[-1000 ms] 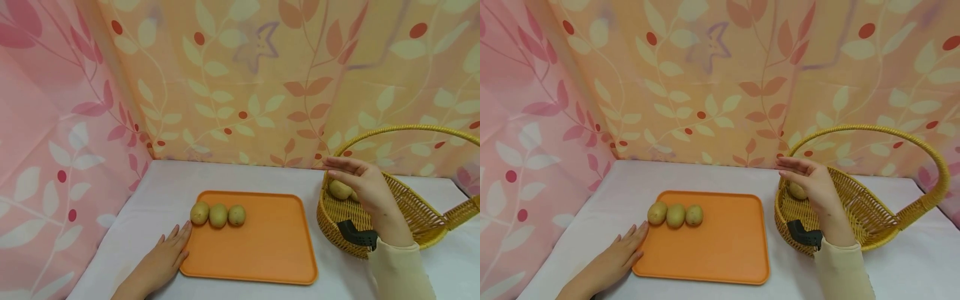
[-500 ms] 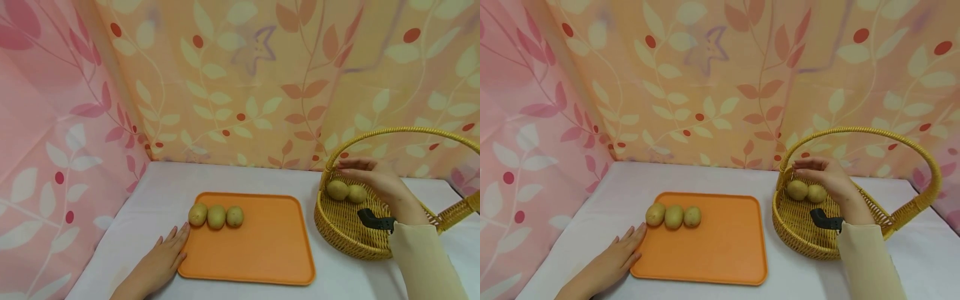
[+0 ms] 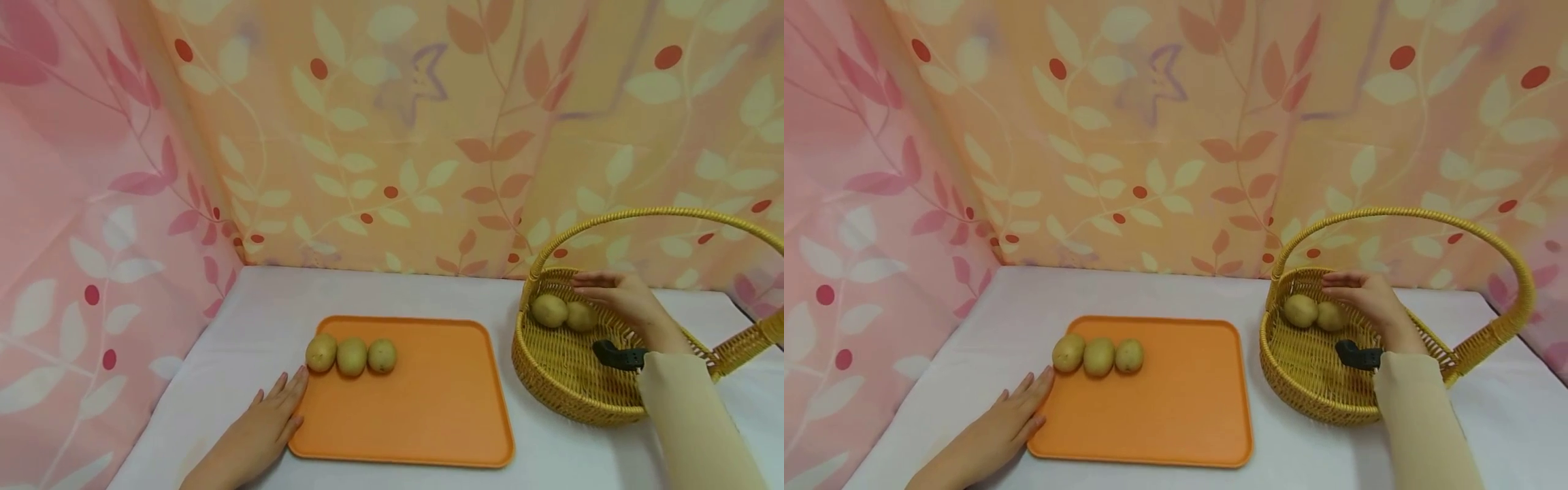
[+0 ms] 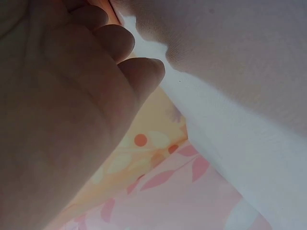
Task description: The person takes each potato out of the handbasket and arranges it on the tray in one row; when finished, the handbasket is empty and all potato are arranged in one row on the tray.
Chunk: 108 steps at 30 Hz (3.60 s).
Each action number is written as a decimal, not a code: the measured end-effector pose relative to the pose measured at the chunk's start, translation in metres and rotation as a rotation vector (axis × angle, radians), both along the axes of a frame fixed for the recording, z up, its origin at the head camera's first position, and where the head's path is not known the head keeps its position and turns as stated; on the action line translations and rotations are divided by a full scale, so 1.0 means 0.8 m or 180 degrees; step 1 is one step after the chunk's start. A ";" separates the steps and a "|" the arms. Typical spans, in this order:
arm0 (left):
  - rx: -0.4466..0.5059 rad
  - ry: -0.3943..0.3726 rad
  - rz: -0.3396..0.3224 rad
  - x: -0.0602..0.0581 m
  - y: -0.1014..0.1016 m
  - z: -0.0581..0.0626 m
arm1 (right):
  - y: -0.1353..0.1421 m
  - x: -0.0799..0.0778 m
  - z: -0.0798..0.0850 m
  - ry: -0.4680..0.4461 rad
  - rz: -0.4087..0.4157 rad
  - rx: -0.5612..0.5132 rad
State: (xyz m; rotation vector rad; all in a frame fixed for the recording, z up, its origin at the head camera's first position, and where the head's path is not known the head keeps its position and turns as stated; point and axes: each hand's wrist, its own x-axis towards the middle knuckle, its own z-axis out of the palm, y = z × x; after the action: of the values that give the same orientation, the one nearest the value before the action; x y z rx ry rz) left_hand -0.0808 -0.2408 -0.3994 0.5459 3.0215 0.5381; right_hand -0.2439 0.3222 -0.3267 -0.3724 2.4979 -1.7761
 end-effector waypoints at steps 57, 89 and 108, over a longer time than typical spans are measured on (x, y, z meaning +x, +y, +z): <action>-0.0019 0.0037 -0.0008 0.002 -0.005 -0.001 | 0.002 -0.001 -0.017 -0.0570 0.0104 0.1755; 0.0038 -0.0189 0.0089 0.000 0.001 0.002 | -0.061 0.051 0.049 0.0239 -0.0195 0.0781; -0.0030 -0.0111 0.0083 0.000 -0.003 0.003 | -0.118 0.093 0.064 0.0407 0.0138 -0.0668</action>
State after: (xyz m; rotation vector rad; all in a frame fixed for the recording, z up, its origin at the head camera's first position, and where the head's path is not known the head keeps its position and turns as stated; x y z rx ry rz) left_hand -0.0808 -0.2433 -0.3967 0.4918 3.0006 0.5285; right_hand -0.1698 0.2280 -0.2755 -0.5636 2.3668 -2.0655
